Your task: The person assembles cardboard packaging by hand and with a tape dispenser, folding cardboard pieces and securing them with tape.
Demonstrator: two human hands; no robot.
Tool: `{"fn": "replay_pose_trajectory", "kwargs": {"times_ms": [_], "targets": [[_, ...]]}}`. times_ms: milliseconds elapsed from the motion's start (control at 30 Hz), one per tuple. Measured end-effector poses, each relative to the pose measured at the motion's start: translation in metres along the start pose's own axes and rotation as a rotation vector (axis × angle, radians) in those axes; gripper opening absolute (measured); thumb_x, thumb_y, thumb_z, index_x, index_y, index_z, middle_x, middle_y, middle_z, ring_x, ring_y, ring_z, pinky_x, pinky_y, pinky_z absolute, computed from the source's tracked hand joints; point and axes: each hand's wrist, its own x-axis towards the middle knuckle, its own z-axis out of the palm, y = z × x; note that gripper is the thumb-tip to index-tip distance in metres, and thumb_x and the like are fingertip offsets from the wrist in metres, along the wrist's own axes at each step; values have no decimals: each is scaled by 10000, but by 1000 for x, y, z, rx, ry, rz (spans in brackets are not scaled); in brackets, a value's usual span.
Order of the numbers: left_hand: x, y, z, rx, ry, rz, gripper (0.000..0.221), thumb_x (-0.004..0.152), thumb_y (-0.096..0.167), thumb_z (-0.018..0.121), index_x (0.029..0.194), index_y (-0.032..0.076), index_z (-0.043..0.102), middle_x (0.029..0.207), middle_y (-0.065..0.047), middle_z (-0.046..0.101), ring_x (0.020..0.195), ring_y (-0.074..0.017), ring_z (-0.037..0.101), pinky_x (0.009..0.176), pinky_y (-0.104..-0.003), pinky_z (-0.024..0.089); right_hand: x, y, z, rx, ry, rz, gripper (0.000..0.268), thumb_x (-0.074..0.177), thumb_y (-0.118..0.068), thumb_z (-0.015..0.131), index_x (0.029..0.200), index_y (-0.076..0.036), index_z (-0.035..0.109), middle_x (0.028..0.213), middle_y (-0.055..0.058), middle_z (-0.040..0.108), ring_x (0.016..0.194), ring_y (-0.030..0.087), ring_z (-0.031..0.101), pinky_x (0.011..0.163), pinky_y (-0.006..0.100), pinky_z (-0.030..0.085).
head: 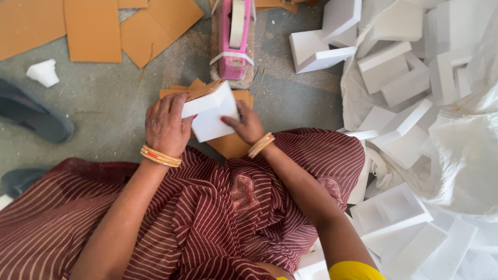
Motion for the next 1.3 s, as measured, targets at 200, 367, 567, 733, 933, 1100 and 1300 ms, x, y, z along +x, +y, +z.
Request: {"fn": "replay_pose_trajectory", "kwargs": {"times_ms": [200, 367, 567, 733, 933, 1100, 1300], "targets": [[22, 13, 32, 221, -93, 38, 444, 881, 112, 697, 1314, 89, 604, 1099, -107, 621, 1030, -313, 567, 936, -464, 446, 10, 0, 11, -602, -135, 133, 732, 910, -556, 774, 1353, -56, 475, 1119, 232, 672, 943, 400, 695, 805, 496, 553], [31, 1, 53, 138, -90, 59, 459, 894, 118, 691, 1342, 80, 598, 1108, -92, 609, 1032, -299, 540, 944, -466, 436, 13, -30, -27, -326, 54, 25, 783, 873, -375, 766, 1493, -88, 383, 1191, 203, 644, 957, 357, 703, 775, 462, 584], [29, 2, 52, 54, -108, 127, 464, 874, 74, 709, 1327, 93, 608, 1128, -77, 588, 1072, -299, 544, 988, -474, 438, 20, -57, -32, -341, 54, -434, 569, 857, -135, 767, 1370, -85, 526, 1255, 177, 675, 1164, 402, 618, 952, 487, 524], [30, 0, 39, -239, 26, 73, 571, 763, 135, 783, 1289, 54, 575, 1291, -161, 545, 1216, -373, 517, 1042, -497, 434, 16, -54, -32, -377, 51, -344, 394, 897, -137, 744, 1261, -93, 601, 1196, 129, 710, 1153, 365, 635, 939, 473, 533], [36, 7, 45, -522, -49, -106, 521, 843, 254, 854, 1250, 49, 602, 1210, -155, 550, 1155, -364, 573, 965, -483, 505, 12, -45, -35, -447, 76, -262, 415, 890, -172, 753, 1261, -96, 583, 1138, 135, 715, 1101, 375, 642, 886, 483, 536], [48, 7, 46, -374, -202, -200, 431, 887, 347, 769, 1210, 88, 653, 1146, -116, 587, 1139, -342, 582, 994, -508, 469, 19, -52, -38, -463, 52, -157, 432, 876, -191, 757, 1248, -106, 554, 1065, 128, 725, 1044, 353, 664, 868, 478, 542], [56, 26, 50, 310, -166, 114, 452, 903, 378, 531, 1165, 20, 614, 1205, -136, 612, 1232, -292, 539, 1145, -609, 257, 18, -51, -37, -496, 14, -152, 439, 890, -174, 741, 1273, -110, 536, 1078, 132, 723, 1061, 355, 674, 892, 472, 555]]}}
